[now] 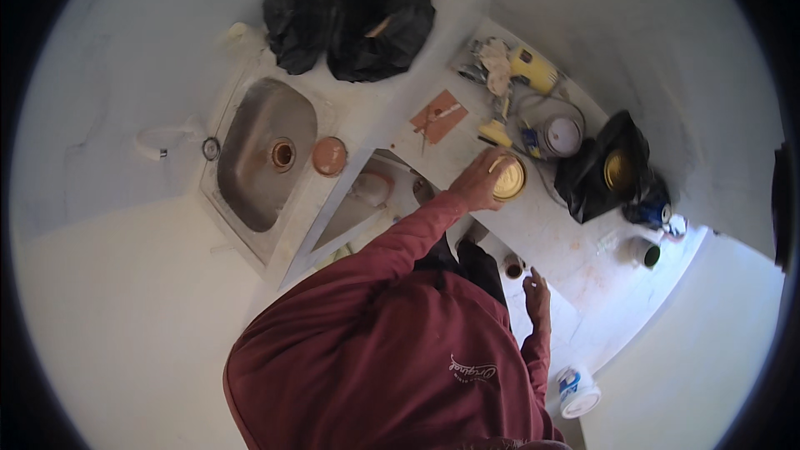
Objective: The person kneels on the floor and uses a cloth to wipe and smooth a square patch of wet cement or plaster. Another person assists by using a hammer and brush nearby. The recorder then stands, walks to a counter, and picks up a paint can and brush.
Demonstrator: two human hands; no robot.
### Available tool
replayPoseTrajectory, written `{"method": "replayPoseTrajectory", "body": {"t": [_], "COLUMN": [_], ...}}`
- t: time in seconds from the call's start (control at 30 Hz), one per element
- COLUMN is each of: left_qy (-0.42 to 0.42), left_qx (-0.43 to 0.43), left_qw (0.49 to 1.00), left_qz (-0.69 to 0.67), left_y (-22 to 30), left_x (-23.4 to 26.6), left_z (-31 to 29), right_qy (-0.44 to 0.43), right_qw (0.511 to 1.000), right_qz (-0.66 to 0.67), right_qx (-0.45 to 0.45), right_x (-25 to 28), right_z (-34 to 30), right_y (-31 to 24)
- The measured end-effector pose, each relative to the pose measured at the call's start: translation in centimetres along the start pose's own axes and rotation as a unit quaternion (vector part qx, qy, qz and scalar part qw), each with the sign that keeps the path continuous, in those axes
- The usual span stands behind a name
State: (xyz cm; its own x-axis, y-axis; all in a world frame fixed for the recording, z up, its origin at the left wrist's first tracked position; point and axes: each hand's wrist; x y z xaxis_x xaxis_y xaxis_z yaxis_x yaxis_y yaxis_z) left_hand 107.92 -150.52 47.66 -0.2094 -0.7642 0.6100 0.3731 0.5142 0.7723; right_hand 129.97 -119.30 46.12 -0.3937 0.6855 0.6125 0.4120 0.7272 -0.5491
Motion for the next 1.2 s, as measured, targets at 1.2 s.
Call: {"method": "replayPoseTrajectory", "body": {"t": [1.2], "left_qy": [0.082], "left_qx": [0.288], "left_qw": [0.925], "left_qz": [0.234], "left_y": [-6.6], "left_x": [38.2], "left_z": [7.5], "right_qy": [0.065], "right_qw": [0.984], "right_qz": [-0.072], "right_qx": [0.151], "right_x": [-2.0], "right_z": [2.0], "right_y": [-23.3]}}
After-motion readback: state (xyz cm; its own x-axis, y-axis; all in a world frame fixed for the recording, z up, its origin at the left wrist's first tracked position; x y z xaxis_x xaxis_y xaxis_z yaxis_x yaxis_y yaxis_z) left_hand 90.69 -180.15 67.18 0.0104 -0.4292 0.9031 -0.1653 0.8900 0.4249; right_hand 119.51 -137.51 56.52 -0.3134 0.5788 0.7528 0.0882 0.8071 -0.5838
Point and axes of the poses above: each hand's wrist, its own z-axis towards the middle knuckle, its own x-axis out of the back of the hand, y = z × x, and after that the axes turned 4 degrees about -z, right-handed
